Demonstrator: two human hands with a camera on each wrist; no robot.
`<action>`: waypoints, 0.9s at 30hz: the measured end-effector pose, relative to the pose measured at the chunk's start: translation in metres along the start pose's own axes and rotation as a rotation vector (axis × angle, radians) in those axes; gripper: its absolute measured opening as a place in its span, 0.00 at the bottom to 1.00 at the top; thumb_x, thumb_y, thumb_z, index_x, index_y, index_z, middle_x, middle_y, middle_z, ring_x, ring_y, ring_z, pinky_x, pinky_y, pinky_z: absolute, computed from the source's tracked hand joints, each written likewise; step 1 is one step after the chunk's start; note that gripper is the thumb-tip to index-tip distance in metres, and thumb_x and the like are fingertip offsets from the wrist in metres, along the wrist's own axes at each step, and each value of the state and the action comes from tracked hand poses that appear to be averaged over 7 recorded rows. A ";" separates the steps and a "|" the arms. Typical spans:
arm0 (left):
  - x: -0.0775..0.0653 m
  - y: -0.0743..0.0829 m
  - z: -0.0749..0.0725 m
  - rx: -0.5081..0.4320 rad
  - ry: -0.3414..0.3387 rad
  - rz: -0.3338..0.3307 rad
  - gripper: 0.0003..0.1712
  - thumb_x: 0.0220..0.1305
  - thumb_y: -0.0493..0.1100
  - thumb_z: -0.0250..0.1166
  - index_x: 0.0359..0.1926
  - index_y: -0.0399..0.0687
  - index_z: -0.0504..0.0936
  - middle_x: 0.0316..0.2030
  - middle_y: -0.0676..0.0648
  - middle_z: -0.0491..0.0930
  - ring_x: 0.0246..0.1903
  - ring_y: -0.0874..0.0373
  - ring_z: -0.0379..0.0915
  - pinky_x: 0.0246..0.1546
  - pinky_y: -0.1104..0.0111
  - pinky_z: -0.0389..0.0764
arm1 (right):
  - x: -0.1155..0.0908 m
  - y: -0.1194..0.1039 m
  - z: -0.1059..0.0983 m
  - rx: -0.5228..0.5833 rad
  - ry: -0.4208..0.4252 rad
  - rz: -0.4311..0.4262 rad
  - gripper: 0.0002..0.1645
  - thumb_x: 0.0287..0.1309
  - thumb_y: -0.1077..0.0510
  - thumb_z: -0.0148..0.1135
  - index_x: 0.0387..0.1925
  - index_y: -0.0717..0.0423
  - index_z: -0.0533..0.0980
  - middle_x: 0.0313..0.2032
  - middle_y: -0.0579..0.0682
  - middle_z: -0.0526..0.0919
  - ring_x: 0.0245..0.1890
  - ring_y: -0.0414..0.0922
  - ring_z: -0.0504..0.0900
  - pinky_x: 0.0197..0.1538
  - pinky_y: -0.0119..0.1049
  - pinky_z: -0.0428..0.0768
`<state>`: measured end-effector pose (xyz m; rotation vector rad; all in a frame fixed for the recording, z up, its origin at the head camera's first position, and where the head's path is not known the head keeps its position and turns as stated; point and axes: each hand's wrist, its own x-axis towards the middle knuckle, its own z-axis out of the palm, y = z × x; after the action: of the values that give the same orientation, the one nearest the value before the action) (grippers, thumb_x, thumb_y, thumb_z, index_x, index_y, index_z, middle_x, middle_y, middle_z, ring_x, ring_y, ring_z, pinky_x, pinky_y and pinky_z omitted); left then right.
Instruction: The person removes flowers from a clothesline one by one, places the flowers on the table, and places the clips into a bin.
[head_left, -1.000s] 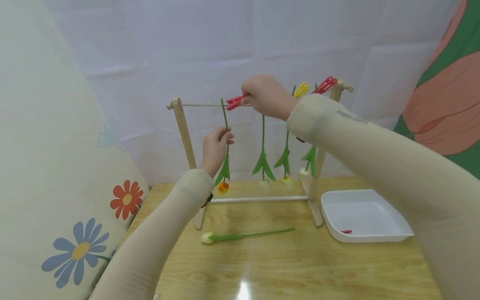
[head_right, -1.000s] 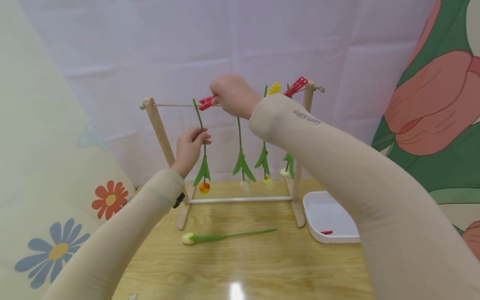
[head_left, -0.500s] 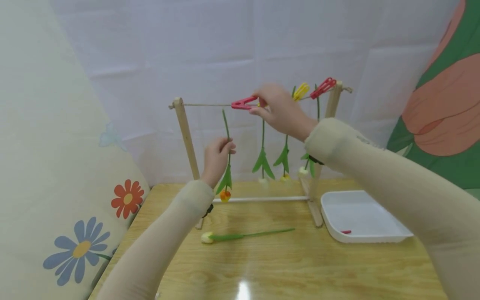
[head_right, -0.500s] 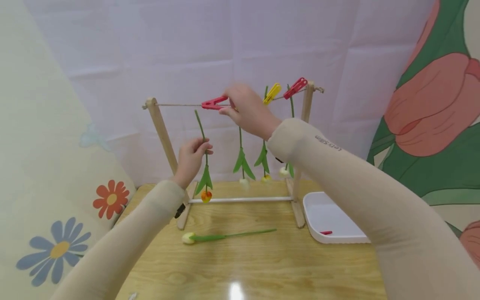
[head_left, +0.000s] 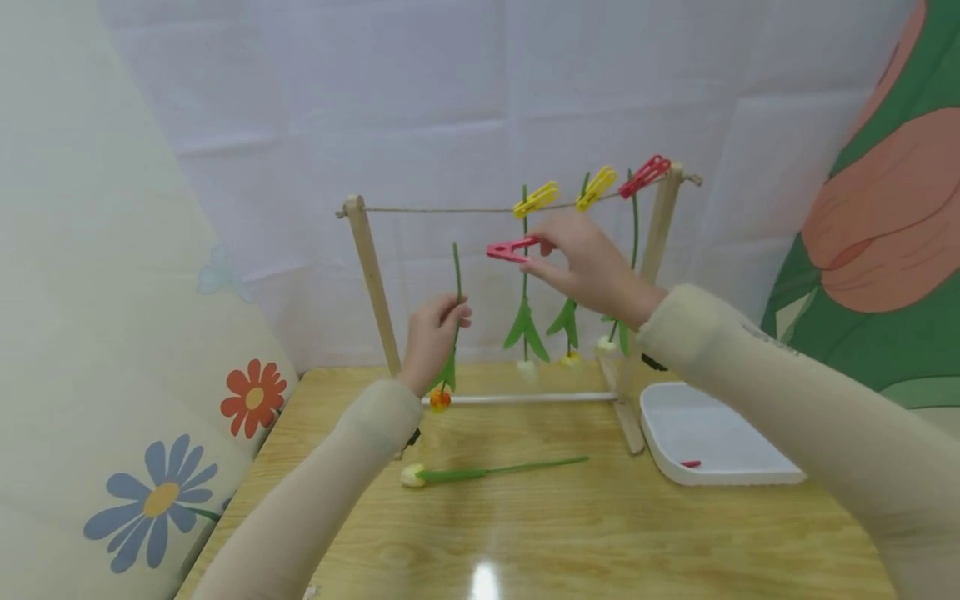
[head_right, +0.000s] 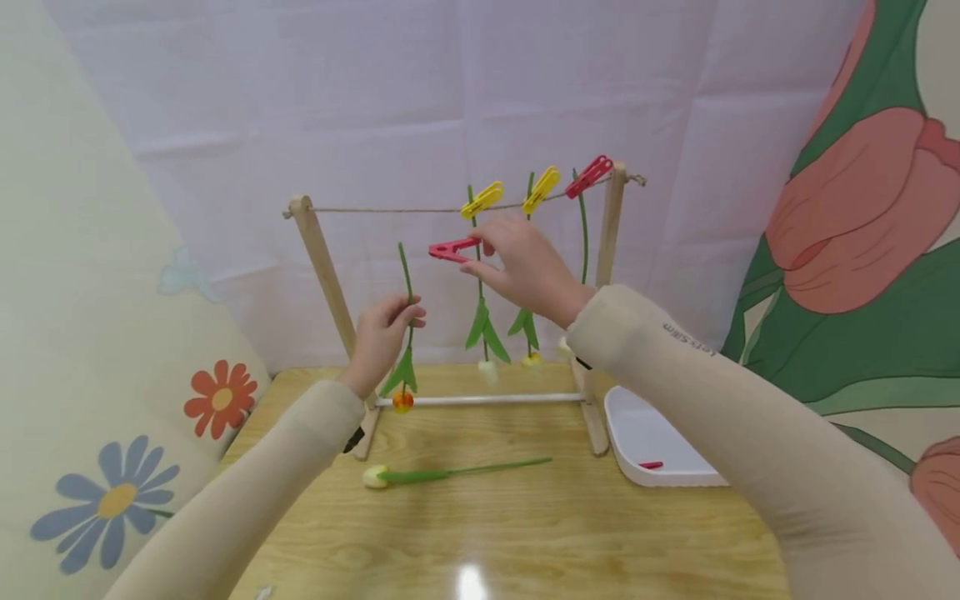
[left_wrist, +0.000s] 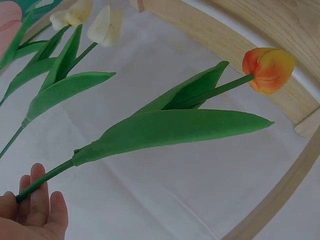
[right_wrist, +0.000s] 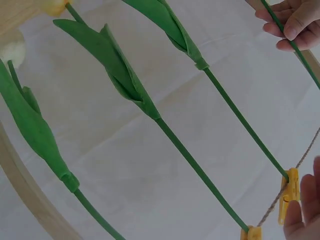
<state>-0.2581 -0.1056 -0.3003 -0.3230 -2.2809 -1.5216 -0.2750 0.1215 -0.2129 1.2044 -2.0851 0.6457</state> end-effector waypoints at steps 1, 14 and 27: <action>-0.001 -0.001 0.000 0.005 0.000 0.002 0.12 0.70 0.32 0.56 0.50 0.29 0.78 0.42 0.34 0.81 0.40 0.45 0.80 0.52 0.60 0.79 | -0.003 0.001 0.000 -0.001 0.003 0.001 0.14 0.56 0.64 0.69 0.40 0.69 0.78 0.31 0.58 0.79 0.34 0.54 0.74 0.42 0.48 0.72; -0.013 -0.006 0.002 0.043 -0.067 0.017 0.11 0.69 0.29 0.55 0.49 0.28 0.79 0.40 0.33 0.82 0.40 0.41 0.80 0.48 0.61 0.82 | -0.039 0.005 0.004 0.038 0.083 0.070 0.20 0.51 0.67 0.71 0.45 0.74 0.77 0.35 0.63 0.80 0.38 0.58 0.75 0.45 0.52 0.73; -0.025 -0.021 0.011 0.104 -0.132 -0.012 0.16 0.70 0.30 0.54 0.56 0.31 0.77 0.42 0.35 0.83 0.39 0.46 0.81 0.48 0.56 0.81 | -0.075 0.012 0.002 0.090 0.152 0.159 0.19 0.48 0.72 0.70 0.44 0.73 0.77 0.36 0.62 0.80 0.39 0.57 0.76 0.44 0.51 0.74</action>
<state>-0.2456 -0.1032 -0.3326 -0.3913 -2.4577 -1.4198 -0.2578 0.1680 -0.2703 1.0104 -2.0555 0.8848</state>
